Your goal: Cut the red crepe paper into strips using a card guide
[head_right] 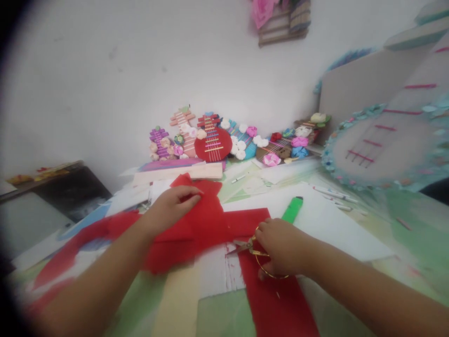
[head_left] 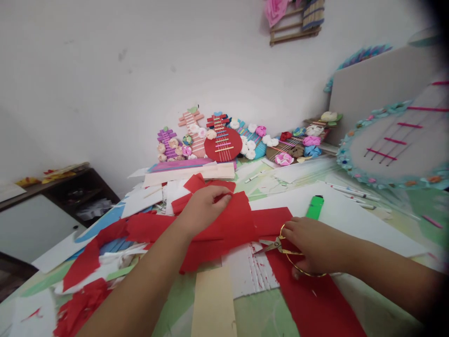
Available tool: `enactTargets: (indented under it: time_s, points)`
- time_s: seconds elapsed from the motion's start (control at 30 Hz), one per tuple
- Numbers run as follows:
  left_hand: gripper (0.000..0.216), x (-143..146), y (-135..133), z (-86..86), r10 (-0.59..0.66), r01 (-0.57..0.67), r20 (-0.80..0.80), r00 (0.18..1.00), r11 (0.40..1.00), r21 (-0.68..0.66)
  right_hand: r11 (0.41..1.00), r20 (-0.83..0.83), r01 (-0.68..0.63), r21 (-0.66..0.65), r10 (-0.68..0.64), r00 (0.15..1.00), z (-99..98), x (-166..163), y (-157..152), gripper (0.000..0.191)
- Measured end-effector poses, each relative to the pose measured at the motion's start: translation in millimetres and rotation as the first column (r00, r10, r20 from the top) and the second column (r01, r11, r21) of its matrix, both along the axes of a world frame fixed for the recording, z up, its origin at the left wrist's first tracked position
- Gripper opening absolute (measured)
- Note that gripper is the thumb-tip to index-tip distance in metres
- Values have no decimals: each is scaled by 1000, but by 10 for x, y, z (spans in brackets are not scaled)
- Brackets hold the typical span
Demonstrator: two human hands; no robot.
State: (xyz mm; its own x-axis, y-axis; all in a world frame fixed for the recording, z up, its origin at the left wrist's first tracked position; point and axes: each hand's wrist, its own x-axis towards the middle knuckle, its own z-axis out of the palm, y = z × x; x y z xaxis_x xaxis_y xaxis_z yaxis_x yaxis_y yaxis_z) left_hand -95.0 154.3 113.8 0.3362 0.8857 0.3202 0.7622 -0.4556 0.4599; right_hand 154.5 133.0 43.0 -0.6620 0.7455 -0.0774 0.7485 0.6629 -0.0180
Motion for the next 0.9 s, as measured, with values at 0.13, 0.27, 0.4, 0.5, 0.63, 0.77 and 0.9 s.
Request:
enactTargets:
  time_s: [0.13,0.27,0.4,0.5,0.63,0.77,0.9]
  points:
    - [19,10,-44,29,-4,4,1,1000,1000,3,998,16,-25,52,24,1000,-10,-61,17,45]
    - [20,28,121,-10,32,-31,24,999,999,-37,999,11,-32,42,31,999,7,-104,15,42]
    - [21,19,359,-156,62,-58,34,997,991,-117,999,-19,-31,-35,30,999,7,-62,26,48]
    - [21,1,400,-242,58,-53,30,998,989,-141,997,-56,9,-79,-14,998,1,16,39,53]
    - [20,-35,134,-219,15,-13,26,1000,997,-83,985,-90,24,-172,-40,995,60,99,19,51]
    - [18,-71,-342,-132,-84,85,-42,996,996,36,954,-11,91,-287,-98,995,218,141,5,42]
    - [17,-103,-679,-131,-127,143,-122,984,980,137,922,51,151,-357,-142,988,329,159,67,42]
